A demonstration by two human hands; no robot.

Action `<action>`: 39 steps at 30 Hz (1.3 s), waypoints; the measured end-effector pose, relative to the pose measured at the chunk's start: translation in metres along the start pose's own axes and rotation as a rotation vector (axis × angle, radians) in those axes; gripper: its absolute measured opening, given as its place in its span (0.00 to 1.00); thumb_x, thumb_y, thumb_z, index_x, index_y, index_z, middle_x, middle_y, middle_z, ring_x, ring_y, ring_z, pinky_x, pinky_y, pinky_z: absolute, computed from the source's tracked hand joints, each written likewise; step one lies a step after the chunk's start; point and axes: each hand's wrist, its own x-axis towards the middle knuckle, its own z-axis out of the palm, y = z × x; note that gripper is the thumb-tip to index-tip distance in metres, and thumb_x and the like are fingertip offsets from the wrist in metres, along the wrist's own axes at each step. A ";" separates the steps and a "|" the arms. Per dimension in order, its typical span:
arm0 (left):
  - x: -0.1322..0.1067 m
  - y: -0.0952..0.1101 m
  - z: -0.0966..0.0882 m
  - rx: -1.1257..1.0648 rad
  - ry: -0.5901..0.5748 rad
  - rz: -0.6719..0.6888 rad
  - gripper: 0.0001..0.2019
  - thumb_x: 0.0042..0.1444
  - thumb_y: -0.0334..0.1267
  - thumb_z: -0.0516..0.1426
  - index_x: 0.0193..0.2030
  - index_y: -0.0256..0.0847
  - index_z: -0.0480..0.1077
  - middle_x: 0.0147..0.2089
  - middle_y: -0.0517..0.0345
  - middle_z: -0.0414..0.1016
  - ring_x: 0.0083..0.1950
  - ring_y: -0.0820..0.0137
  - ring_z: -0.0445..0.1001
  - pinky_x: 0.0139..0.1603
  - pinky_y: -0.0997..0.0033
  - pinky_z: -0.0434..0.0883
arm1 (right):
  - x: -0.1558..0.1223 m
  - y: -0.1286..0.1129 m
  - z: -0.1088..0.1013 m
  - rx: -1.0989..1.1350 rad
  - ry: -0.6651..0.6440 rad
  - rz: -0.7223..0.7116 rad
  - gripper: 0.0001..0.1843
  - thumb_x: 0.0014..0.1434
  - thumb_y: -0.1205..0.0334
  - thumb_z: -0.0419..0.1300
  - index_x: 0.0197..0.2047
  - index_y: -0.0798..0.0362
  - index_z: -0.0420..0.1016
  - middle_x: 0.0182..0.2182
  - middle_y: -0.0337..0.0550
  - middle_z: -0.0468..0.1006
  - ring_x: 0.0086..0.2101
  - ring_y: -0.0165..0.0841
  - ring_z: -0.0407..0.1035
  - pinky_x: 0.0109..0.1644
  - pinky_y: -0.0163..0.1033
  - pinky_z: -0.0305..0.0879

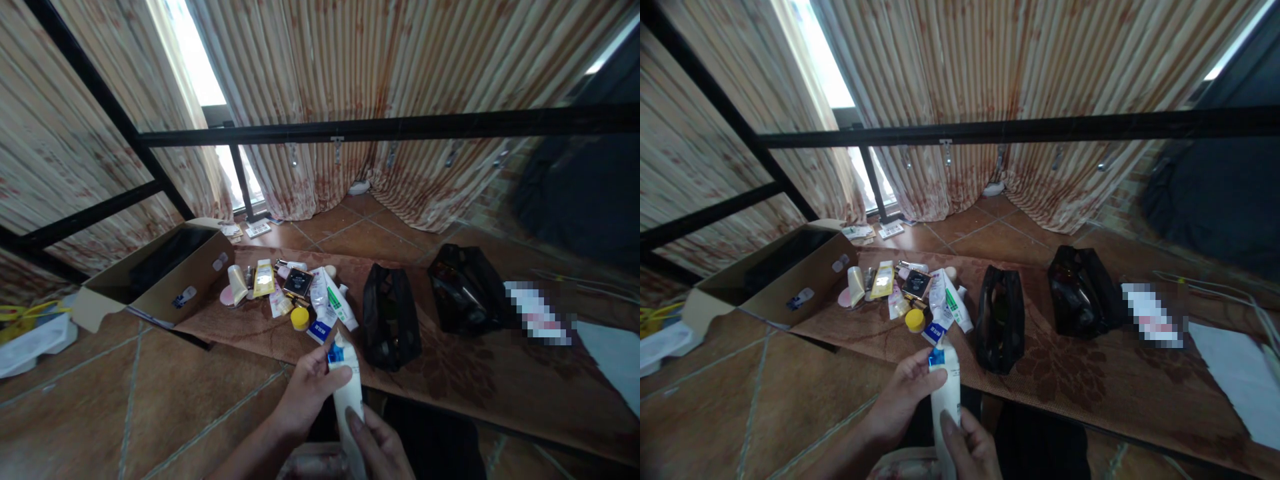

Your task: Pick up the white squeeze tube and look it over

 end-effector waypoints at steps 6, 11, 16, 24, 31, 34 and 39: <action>-0.007 -0.007 -0.004 0.047 -0.098 -0.109 0.18 0.37 0.44 0.70 0.32 0.34 0.76 0.27 0.60 0.72 0.29 0.74 0.66 0.32 0.76 0.61 | 0.001 -0.007 -0.006 0.075 -0.109 -0.006 0.28 0.48 0.41 0.65 0.45 0.54 0.75 0.21 0.38 0.74 0.21 0.30 0.67 0.27 0.34 0.61; -0.005 -0.014 -0.008 0.045 -0.047 -0.096 0.17 0.40 0.44 0.68 0.31 0.33 0.74 0.25 0.59 0.72 0.25 0.75 0.65 0.29 0.75 0.60 | 0.000 -0.006 -0.006 -0.012 -0.131 0.005 0.28 0.48 0.41 0.65 0.44 0.54 0.74 0.21 0.35 0.70 0.21 0.26 0.62 0.27 0.32 0.58; -0.003 -0.015 -0.010 0.047 0.002 -0.063 0.12 0.43 0.41 0.66 0.30 0.35 0.71 0.23 0.61 0.71 0.22 0.76 0.63 0.24 0.76 0.59 | 0.003 0.003 -0.003 -0.100 -0.009 -0.058 0.28 0.47 0.38 0.64 0.36 0.57 0.75 0.23 0.38 0.71 0.23 0.25 0.61 0.26 0.31 0.55; -0.006 -0.019 -0.003 0.071 0.052 -0.036 0.12 0.43 0.40 0.66 0.28 0.35 0.70 0.21 0.62 0.69 0.21 0.76 0.64 0.23 0.76 0.60 | 0.003 0.005 -0.005 -0.182 0.059 -0.105 0.27 0.48 0.38 0.62 0.32 0.57 0.76 0.21 0.37 0.68 0.21 0.26 0.58 0.25 0.31 0.53; -0.005 -0.021 -0.002 0.052 0.030 -0.041 0.12 0.43 0.42 0.66 0.28 0.35 0.71 0.21 0.61 0.70 0.20 0.77 0.63 0.23 0.76 0.59 | 0.002 0.000 -0.004 -0.149 0.079 -0.149 0.24 0.48 0.40 0.63 0.28 0.56 0.78 0.16 0.35 0.64 0.18 0.25 0.54 0.24 0.33 0.55; -0.006 -0.022 -0.002 0.035 0.036 -0.037 0.12 0.42 0.40 0.67 0.28 0.35 0.71 0.23 0.61 0.71 0.22 0.76 0.65 0.25 0.76 0.60 | 0.001 -0.003 -0.003 -0.104 0.111 -0.156 0.23 0.46 0.42 0.65 0.33 0.55 0.80 0.17 0.36 0.67 0.19 0.27 0.58 0.25 0.34 0.58; -0.005 -0.022 0.000 0.045 0.048 -0.045 0.12 0.41 0.39 0.67 0.28 0.35 0.72 0.24 0.60 0.72 0.24 0.75 0.66 0.26 0.76 0.61 | 0.001 -0.006 -0.004 -0.087 0.064 -0.102 0.24 0.45 0.43 0.67 0.36 0.55 0.81 0.20 0.38 0.70 0.21 0.29 0.62 0.27 0.34 0.60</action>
